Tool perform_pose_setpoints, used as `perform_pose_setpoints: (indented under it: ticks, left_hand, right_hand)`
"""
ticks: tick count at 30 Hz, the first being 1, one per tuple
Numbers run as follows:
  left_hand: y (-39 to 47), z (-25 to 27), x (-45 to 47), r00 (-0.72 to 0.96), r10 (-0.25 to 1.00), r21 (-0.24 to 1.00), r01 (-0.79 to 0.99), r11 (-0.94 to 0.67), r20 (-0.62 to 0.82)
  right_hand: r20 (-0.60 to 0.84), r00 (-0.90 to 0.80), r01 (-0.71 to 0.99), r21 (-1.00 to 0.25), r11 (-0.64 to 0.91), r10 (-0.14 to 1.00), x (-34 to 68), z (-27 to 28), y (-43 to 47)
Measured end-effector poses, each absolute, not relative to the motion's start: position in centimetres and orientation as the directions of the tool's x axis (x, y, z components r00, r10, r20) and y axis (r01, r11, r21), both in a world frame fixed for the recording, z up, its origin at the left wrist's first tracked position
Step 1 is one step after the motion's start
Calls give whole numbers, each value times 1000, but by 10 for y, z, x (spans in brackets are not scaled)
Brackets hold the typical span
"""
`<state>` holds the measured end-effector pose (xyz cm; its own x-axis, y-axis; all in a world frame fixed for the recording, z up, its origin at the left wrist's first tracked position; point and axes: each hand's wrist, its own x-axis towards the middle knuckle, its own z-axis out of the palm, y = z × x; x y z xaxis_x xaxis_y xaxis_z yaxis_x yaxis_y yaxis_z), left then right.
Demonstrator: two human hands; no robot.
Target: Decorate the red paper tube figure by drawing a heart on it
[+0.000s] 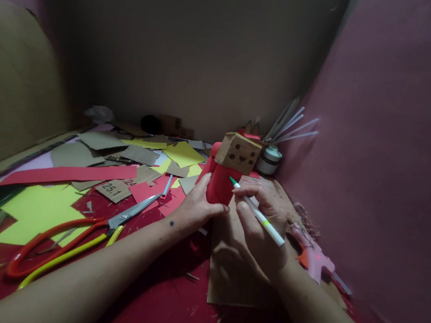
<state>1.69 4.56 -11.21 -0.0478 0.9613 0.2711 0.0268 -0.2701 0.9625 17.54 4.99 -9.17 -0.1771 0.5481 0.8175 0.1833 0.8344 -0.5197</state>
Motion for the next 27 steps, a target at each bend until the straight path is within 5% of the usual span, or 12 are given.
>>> perform_pose_setpoints:
  ticks: [8, 27]
  left_hand:
    - [45, -110, 17, -74, 961, 964, 42, -263, 265]
    - [43, -109, 16, -76, 960, 963, 37, -268, 270]
  right_hand:
    - [752, -232, 190, -588, 786, 618, 176, -90, 45]
    - [802, -189, 183, -538, 823, 566, 176, -89, 48]
